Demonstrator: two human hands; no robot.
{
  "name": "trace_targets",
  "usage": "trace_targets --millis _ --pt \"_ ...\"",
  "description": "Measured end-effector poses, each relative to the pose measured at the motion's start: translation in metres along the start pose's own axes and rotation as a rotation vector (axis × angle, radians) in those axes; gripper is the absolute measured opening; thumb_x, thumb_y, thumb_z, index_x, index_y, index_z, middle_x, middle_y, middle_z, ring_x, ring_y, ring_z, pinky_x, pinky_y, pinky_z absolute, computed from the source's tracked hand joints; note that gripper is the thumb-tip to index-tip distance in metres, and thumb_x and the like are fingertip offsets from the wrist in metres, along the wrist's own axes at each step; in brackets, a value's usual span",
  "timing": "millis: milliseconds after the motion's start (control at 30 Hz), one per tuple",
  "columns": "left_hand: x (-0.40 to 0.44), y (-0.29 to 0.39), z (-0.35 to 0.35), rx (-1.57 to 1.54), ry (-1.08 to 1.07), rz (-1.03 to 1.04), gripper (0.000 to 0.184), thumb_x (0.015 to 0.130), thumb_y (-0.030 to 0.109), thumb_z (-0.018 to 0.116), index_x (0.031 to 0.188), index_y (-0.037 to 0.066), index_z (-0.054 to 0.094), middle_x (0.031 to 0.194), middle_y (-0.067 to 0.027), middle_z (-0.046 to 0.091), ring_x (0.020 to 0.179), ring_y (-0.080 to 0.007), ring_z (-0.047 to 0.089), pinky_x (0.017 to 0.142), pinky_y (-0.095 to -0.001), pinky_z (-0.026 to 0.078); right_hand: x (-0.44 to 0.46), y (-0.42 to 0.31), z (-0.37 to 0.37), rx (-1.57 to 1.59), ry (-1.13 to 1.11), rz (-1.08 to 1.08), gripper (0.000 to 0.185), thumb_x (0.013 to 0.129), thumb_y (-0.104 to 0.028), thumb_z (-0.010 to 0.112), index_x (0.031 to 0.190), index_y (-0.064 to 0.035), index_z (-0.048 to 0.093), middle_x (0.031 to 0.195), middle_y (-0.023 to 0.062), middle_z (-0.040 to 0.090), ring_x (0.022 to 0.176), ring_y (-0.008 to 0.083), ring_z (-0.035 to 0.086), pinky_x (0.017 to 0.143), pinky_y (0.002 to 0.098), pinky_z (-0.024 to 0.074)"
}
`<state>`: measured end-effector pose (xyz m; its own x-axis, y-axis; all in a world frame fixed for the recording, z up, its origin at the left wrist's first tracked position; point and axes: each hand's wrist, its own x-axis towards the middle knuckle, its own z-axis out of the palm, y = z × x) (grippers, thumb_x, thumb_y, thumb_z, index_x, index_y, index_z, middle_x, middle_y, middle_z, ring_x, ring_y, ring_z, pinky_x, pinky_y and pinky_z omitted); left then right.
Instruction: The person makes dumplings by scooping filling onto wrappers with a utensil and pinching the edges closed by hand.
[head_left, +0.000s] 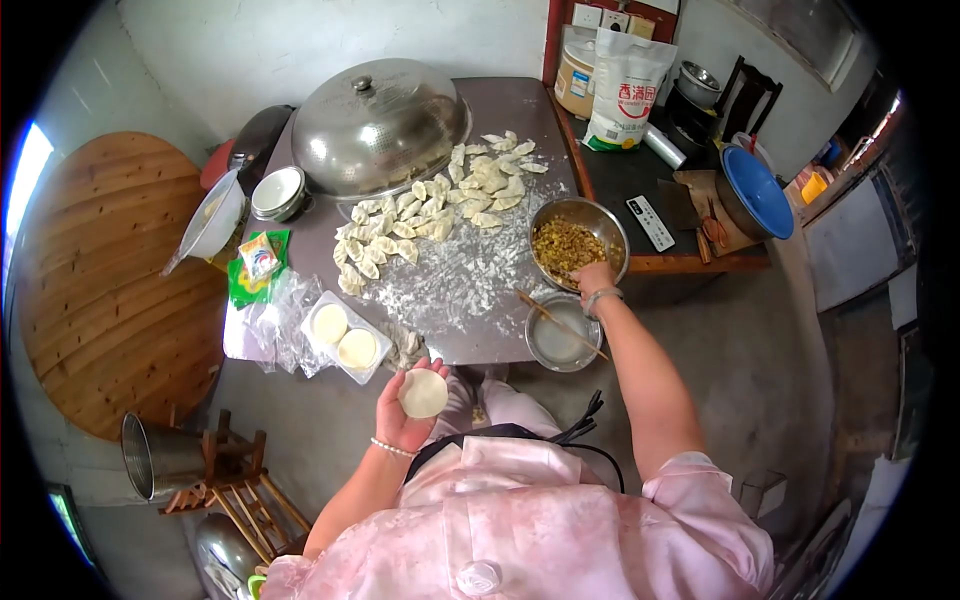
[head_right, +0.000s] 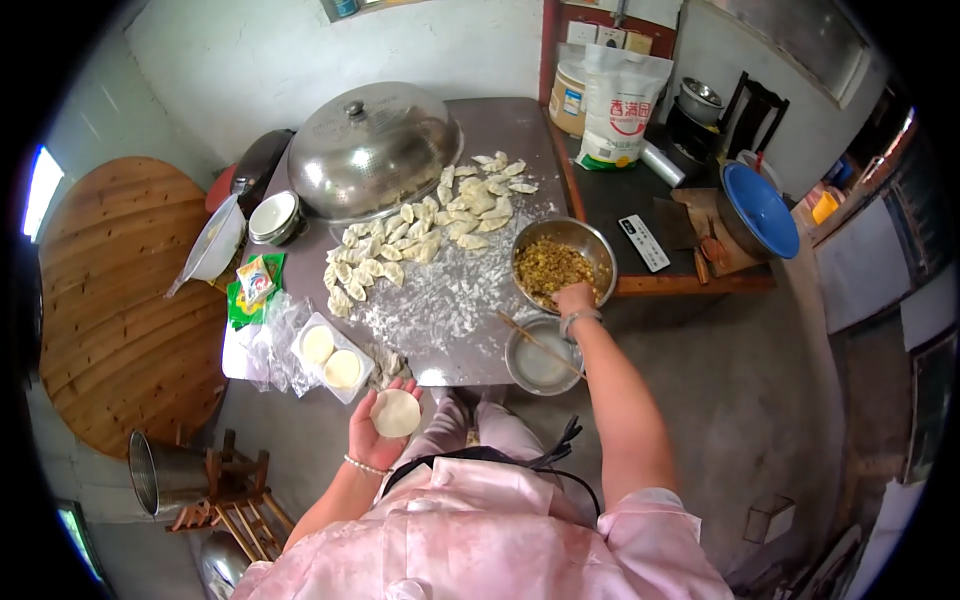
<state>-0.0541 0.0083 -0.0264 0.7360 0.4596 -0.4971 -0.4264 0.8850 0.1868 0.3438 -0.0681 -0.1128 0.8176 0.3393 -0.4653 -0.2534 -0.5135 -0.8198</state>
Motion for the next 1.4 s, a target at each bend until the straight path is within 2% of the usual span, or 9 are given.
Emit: trace_targets --millis 67,167,467,667,900,1233,1400 --pt "-0.001 0.0 0.002 0.007 -0.008 0.0 0.048 0.089 0.029 0.047 0.128 0.001 0.041 0.13 -0.0156 0.046 0.122 -0.0298 0.043 0.102 -0.0391 0.036 -0.026 -0.021 -0.006 0.165 -0.033 0.117 0.012 0.077 -0.006 0.063 0.068 -0.0038 0.055 0.058 0.0069 0.053 0.049 0.0196 0.049 0.044 0.0337 0.0391" --pt "-0.002 0.001 0.0 0.009 -0.016 0.001 0.049 0.09 0.03 0.046 0.129 0.001 0.04 0.13 -0.0157 0.046 0.122 -0.0296 0.043 0.102 -0.0391 0.036 -0.034 -0.025 -0.014 0.289 -0.104 0.184 0.011 0.078 -0.006 0.062 0.073 -0.0057 0.052 0.055 0.0025 0.043 0.044 0.0152 0.039 0.041 0.032 0.0329" --pt "0.001 -0.001 0.005 -0.049 -0.055 -0.013 0.054 0.091 0.037 0.041 0.13 0.0 0.037 0.135 -0.016 0.042 0.125 -0.03 0.039 0.103 -0.04 0.034 -0.031 -0.007 -0.035 0.405 -0.065 0.145 0.01 0.08 -0.007 0.061 0.077 -0.0066 0.051 0.05 -0.0013 0.036 0.035 0.0112 0.028 0.033 0.0293 0.025" --pt "0.004 -0.007 0.017 -0.057 -0.062 -0.037 0.054 0.09 0.042 0.044 0.126 0.001 0.044 0.131 -0.0151 0.046 0.123 -0.0306 0.042 0.1 -0.0429 0.036 -0.047 -0.013 -0.045 0.399 0.044 0.173 0.006 0.082 -0.006 0.058 0.078 -0.0032 0.055 0.049 -0.0023 0.035 0.035 0.0105 0.028 0.034 0.0293 0.0253" --pt "0.002 -0.01 0.02 -0.07 -0.052 -0.041 0.055 0.091 0.042 0.043 0.126 0.001 0.043 0.131 -0.0152 0.046 0.123 -0.0305 0.043 0.1 -0.0422 0.037 -0.05 -0.006 -0.057 0.414 0.025 0.176 0.007 0.084 -0.007 0.057 0.082 0.0002 0.059 0.05 -0.0022 0.036 0.036 0.0093 0.029 0.035 0.0288 0.028" --pt "0.014 -0.013 0.027 -0.039 -0.098 -0.033 0.057 0.092 0.043 0.038 0.129 0.0 0.039 0.133 -0.017 0.043 0.124 -0.0316 0.041 0.101 -0.0437 0.036 -0.07 -0.016 -0.073 0.427 0.018 0.035 0.014 0.084 -0.007 0.055 0.094 0.0028 0.058 0.05 -0.0012 0.039 0.034 0.0087 0.03 0.033 0.0273 0.0295" --pt "0.034 -0.013 0.043 -0.086 -0.082 0.0 0.06 0.092 0.047 0.036 0.13 0.0 0.038 0.134 -0.0173 0.042 0.123 -0.0317 0.042 0.099 -0.0434 0.037 -0.11 -0.043 -0.071 0.409 -0.123 -0.08 0.016 0.084 -0.008 0.056 0.095 0.0041 0.058 0.049 -0.0024 0.038 0.033 0.0068 0.03 0.033 0.0257 0.0309"
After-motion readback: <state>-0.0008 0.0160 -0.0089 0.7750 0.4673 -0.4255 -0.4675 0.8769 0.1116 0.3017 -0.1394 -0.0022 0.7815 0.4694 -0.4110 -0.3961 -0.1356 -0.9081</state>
